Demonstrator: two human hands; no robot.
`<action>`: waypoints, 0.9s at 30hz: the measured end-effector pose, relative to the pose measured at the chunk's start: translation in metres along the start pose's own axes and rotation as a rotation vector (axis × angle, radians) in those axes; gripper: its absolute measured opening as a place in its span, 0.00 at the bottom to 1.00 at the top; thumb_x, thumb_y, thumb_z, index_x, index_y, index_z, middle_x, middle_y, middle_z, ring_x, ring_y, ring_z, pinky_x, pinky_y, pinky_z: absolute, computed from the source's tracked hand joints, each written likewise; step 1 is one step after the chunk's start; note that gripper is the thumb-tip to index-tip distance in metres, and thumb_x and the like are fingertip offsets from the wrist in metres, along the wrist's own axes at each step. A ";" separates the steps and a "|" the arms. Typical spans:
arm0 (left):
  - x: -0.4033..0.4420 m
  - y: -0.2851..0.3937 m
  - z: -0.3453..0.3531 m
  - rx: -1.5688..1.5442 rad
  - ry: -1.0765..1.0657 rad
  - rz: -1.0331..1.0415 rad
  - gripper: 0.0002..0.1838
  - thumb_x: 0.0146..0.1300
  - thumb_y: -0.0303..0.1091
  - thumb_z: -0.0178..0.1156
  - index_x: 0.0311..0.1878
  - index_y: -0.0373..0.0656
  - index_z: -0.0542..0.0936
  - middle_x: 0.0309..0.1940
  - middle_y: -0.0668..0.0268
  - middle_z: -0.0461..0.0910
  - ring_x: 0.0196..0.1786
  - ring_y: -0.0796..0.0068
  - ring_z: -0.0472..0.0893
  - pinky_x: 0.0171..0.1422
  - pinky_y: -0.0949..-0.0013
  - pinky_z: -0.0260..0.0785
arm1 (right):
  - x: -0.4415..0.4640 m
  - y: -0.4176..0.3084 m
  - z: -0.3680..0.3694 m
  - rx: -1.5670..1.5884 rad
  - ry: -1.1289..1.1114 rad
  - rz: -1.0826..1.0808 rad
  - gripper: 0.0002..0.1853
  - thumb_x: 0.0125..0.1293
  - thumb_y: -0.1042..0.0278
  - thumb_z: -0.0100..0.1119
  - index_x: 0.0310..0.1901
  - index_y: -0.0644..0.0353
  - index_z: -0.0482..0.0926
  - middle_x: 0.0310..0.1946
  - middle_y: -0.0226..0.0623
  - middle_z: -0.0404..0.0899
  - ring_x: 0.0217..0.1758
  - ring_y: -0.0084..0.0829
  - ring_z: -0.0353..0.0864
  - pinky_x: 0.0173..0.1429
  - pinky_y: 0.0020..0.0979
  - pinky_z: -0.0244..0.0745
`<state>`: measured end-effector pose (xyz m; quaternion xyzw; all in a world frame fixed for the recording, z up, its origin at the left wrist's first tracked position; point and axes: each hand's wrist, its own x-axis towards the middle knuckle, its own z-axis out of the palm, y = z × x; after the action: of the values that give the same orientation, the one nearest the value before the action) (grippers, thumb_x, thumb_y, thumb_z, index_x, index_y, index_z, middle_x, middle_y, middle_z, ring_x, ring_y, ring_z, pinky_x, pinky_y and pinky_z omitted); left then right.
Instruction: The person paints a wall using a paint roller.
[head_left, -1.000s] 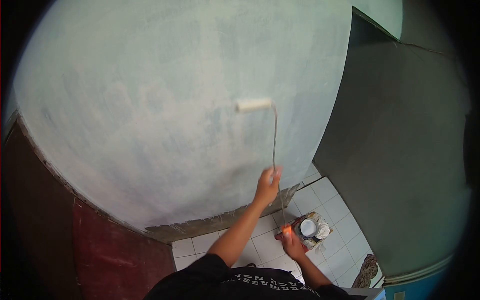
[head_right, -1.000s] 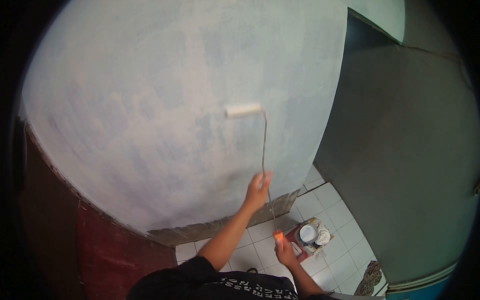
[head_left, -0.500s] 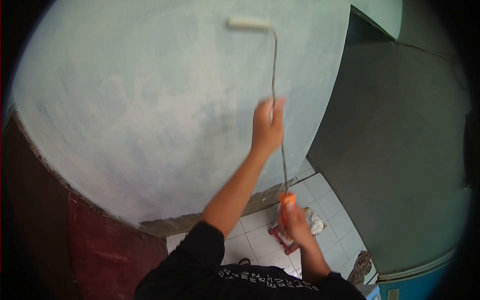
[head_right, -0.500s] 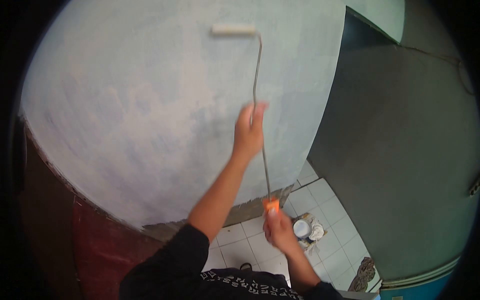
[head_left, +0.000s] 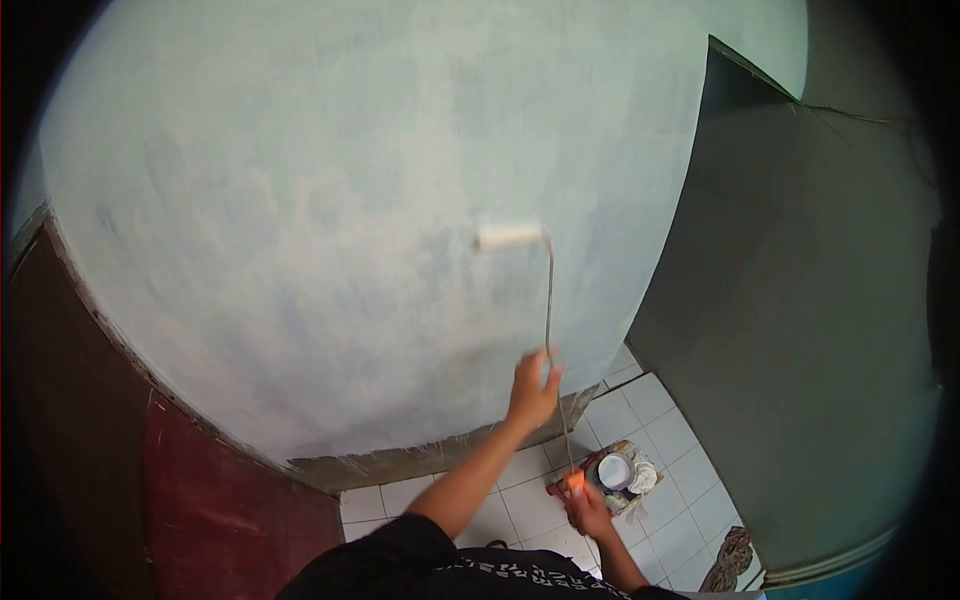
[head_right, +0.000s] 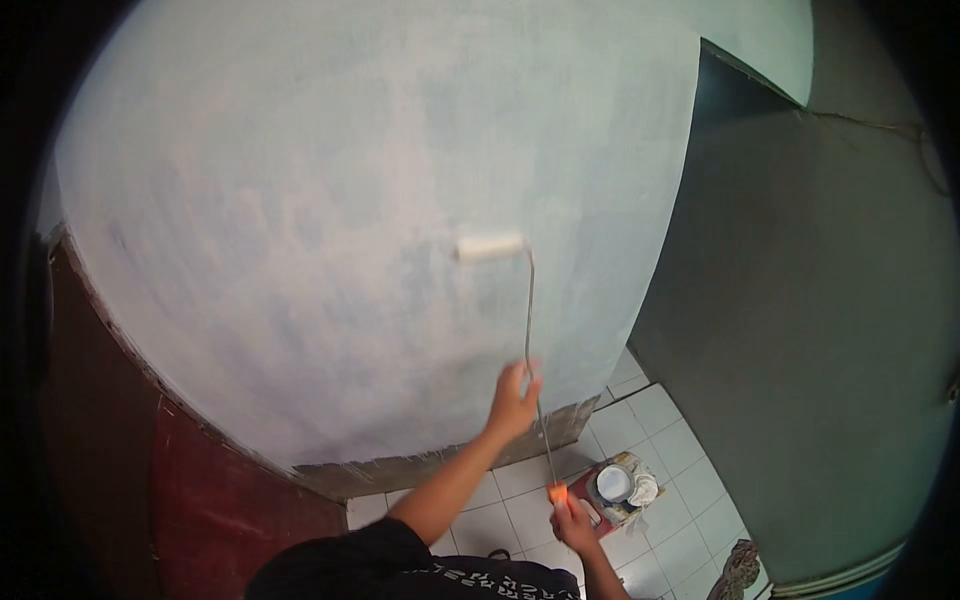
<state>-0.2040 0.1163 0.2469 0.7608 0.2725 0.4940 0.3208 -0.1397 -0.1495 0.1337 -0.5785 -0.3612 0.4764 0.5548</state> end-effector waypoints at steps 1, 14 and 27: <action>-0.032 -0.018 0.012 -0.021 -0.033 -0.102 0.17 0.71 0.37 0.58 0.59 0.41 0.76 0.53 0.54 0.79 0.59 0.52 0.76 0.66 0.55 0.66 | -0.015 0.028 -0.003 0.032 0.033 0.039 0.19 0.80 0.51 0.48 0.57 0.57 0.75 0.19 0.22 0.68 0.17 0.15 0.65 0.21 0.22 0.61; 0.113 0.098 -0.036 -0.022 0.188 0.204 0.15 0.74 0.37 0.54 0.59 0.43 0.77 0.51 0.55 0.78 0.56 0.52 0.76 0.62 0.55 0.68 | 0.029 -0.139 0.019 -0.109 0.078 -0.203 0.22 0.81 0.47 0.44 0.54 0.58 0.76 0.22 0.21 0.69 0.19 0.15 0.65 0.24 0.24 0.60; 0.274 0.218 -0.106 -0.041 0.298 0.435 0.13 0.73 0.39 0.54 0.55 0.46 0.78 0.47 0.56 0.79 0.54 0.53 0.76 0.58 0.54 0.70 | 0.069 -0.334 0.049 -0.134 0.050 -0.244 0.25 0.80 0.40 0.39 0.46 0.57 0.74 0.19 0.25 0.67 0.19 0.16 0.67 0.24 0.23 0.64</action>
<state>-0.1812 0.1992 0.6026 0.7137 0.1366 0.6634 0.1784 -0.1298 -0.0288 0.4558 -0.5777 -0.4461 0.3656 0.5776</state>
